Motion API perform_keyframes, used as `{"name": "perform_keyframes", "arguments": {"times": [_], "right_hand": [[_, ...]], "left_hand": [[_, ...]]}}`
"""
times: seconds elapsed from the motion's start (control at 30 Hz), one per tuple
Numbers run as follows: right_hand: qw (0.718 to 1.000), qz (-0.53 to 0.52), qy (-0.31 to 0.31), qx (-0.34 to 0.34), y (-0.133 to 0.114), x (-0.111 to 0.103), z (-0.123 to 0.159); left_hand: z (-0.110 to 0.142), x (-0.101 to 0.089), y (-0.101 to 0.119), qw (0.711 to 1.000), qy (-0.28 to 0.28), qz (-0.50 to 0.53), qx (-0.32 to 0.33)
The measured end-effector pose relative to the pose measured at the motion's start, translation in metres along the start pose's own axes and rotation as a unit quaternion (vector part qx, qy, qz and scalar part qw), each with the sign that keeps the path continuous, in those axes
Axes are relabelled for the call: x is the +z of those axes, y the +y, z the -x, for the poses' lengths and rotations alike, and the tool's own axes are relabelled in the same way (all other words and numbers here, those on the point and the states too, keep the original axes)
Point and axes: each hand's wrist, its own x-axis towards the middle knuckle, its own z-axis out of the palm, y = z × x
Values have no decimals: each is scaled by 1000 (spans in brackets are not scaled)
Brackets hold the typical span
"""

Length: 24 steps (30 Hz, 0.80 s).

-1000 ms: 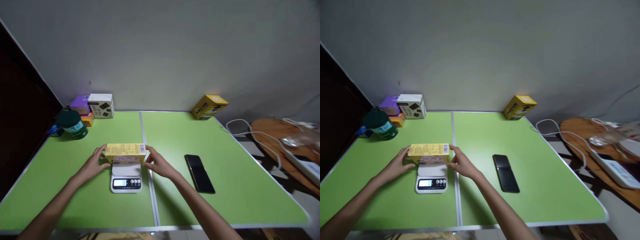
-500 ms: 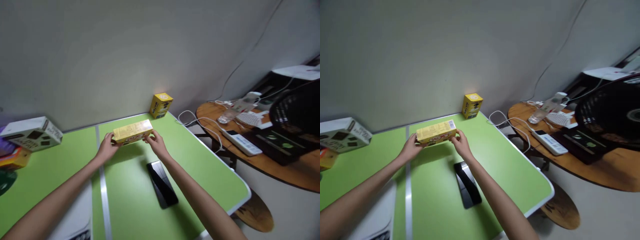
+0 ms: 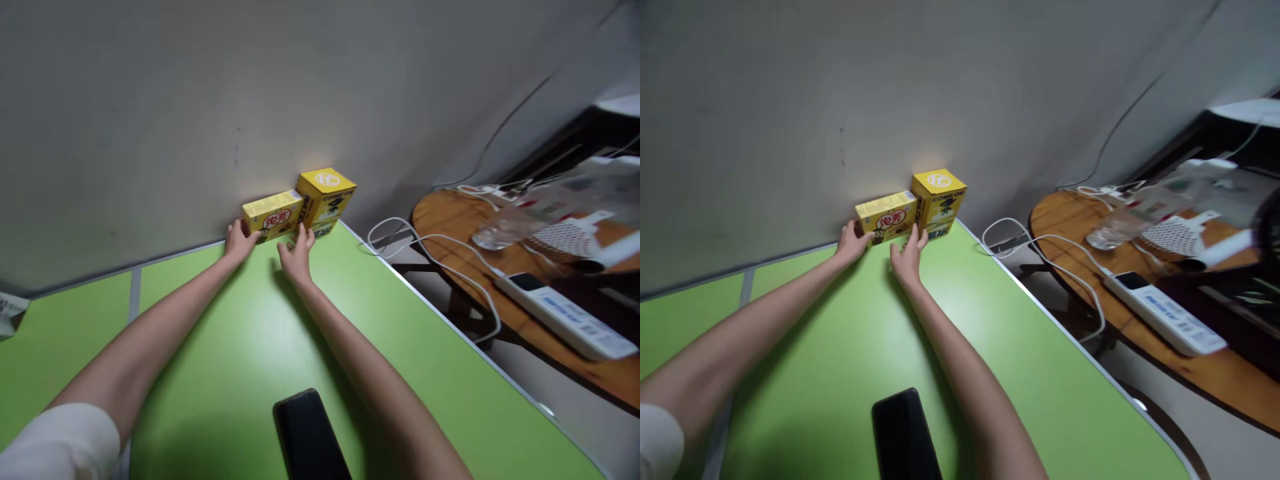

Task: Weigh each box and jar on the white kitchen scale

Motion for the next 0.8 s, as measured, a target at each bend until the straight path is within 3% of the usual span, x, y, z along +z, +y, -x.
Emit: {"name": "perform_keyframes", "arguments": {"times": [0.1, 0.23, 0.4, 0.5, 0.57, 0.63, 0.7, 0.8], "right_hand": [[999, 33, -7, -36, 14, 3, -1], [993, 80, -66, -56, 23, 10, -13], [988, 136, -65, -33, 22, 17, -16], [986, 148, -70, -17, 9, 13, -10], [985, 152, -81, -19, -6, 9, 1], [984, 146, -103, -25, -26, 9, 21], [979, 131, -149, -43, -47, 15, 48], [955, 90, -273, -73, -78, 42, 94]], "left_hand": [[0, 12, -6, 999, 35, 1, 0], [2, 27, -12, 998, 61, 10, -13], [-2, 35, -13, 998, 43, 19, -31], [4, 28, -8, 999, 17, 31, -37], [19, 13, -5, 999, -7, 37, -33], [43, -14, -9, 999, -35, 37, -12], [73, -54, -21, 997, -60, 31, 27], [123, -132, -52, 994, -60, 9, 87]]}}
